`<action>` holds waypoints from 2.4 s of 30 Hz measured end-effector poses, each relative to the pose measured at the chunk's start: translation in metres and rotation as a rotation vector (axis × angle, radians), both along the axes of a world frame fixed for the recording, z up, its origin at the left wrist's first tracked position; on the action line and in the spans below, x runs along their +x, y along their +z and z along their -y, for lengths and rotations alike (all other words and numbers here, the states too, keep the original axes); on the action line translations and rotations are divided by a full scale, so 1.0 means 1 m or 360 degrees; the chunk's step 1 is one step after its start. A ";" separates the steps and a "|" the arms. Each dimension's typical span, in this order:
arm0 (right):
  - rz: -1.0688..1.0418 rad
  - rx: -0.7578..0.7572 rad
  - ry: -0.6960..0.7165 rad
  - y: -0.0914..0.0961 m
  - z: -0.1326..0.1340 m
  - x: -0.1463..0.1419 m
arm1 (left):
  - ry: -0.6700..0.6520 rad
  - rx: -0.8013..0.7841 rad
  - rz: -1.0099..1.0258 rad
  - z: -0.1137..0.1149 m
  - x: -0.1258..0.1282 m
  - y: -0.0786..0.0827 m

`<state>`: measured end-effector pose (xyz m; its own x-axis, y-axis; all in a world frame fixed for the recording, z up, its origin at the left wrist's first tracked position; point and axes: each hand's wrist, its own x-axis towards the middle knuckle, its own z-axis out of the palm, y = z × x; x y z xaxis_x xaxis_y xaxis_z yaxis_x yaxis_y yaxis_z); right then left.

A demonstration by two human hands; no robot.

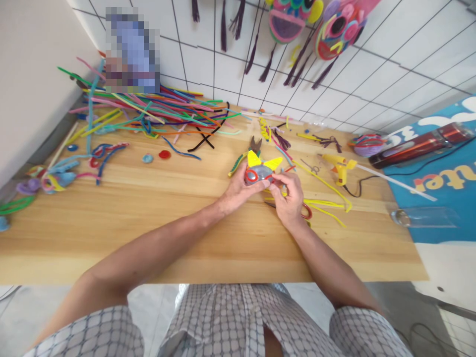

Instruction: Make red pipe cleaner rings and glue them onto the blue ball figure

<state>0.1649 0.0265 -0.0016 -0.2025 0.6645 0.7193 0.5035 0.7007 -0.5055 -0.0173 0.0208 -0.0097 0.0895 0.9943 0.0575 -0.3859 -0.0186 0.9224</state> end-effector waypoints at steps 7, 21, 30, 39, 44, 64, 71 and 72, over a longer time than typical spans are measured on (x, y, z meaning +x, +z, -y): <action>0.0002 -0.0080 -0.0015 -0.003 -0.001 0.001 | 0.0075 -0.0003 -0.0057 -0.001 0.002 -0.004; -0.0023 -0.0194 -0.0010 -0.007 -0.004 0.004 | 0.0281 0.0104 -0.0240 -0.002 0.005 -0.007; -0.0141 -0.0186 0.0002 -0.011 -0.003 0.002 | 0.0185 0.0108 -0.0135 -0.001 0.001 -0.003; -0.0223 -0.0113 -0.0061 -0.002 0.006 -0.007 | -0.0116 0.0001 0.0269 0.000 -0.003 0.000; -0.0345 -0.0097 0.0018 0.003 0.007 -0.010 | -0.0210 -0.0097 0.0253 0.002 -0.007 0.007; -0.0236 -0.0027 0.0151 -0.001 0.004 -0.009 | -0.0208 -0.0120 0.0055 0.004 -0.014 0.004; -0.0169 -0.0114 0.0151 -0.007 0.003 -0.010 | -0.0206 -0.0103 0.0034 0.005 -0.013 0.005; -0.0162 -0.0124 0.0148 -0.007 0.003 -0.010 | -0.0214 -0.0101 0.0024 0.005 -0.013 0.005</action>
<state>0.1549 0.0236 -0.0086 -0.1944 0.7010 0.6861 0.3819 0.6984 -0.6053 -0.0302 0.0159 -0.0046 0.2216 0.9751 -0.0026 -0.3950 0.0922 0.9141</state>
